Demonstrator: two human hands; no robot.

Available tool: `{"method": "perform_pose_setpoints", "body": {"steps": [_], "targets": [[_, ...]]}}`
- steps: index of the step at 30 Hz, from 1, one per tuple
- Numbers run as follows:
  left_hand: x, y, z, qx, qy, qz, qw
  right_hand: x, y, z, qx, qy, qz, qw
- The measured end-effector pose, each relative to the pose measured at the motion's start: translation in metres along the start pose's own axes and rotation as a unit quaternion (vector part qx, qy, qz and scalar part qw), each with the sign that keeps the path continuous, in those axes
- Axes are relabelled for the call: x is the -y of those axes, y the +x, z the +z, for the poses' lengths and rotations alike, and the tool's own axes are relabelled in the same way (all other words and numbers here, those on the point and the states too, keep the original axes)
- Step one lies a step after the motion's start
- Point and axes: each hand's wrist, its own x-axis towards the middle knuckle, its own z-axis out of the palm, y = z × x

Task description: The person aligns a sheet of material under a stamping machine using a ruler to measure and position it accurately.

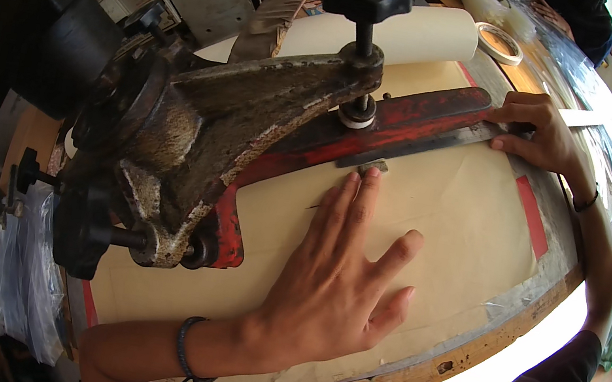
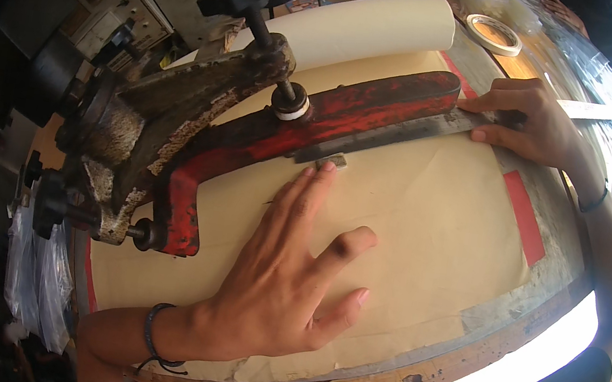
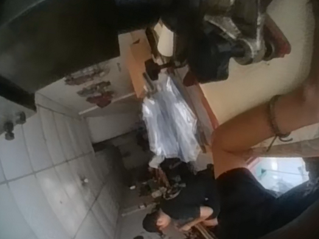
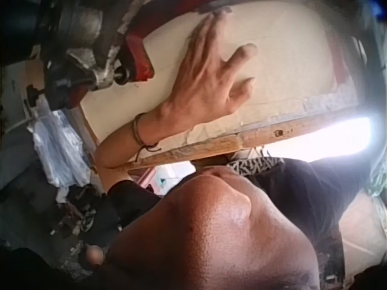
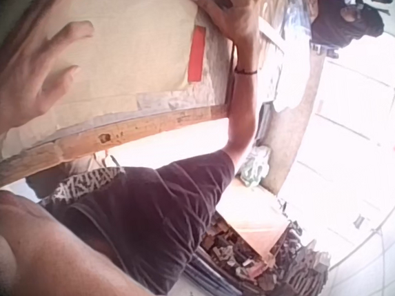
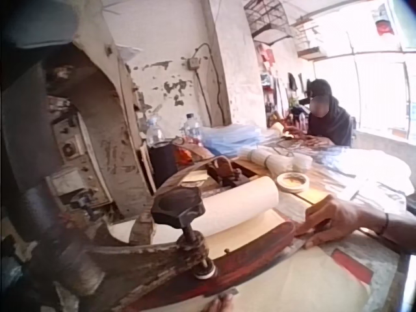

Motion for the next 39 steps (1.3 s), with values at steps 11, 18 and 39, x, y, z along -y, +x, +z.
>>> {"method": "perform_pose_setpoints", "body": {"steps": [11, 18, 39], "targets": [[-0.001, -0.004, 0.001, -0.024, 0.003, 0.005, 1.0, -0.012, -0.004, -0.004, 0.006, 0.026, 0.021, 0.999], [-0.004, -0.004, -0.002, -0.01, 0.027, 0.022, 0.999, -0.009, -0.002, 0.001, 0.001, 0.038, 0.005, 0.999], [-0.003, -0.004, -0.002, -0.014, 0.068, -0.013, 0.998, -0.007, -0.005, -0.002, 0.034, 0.027, 0.037, 0.998]]}}
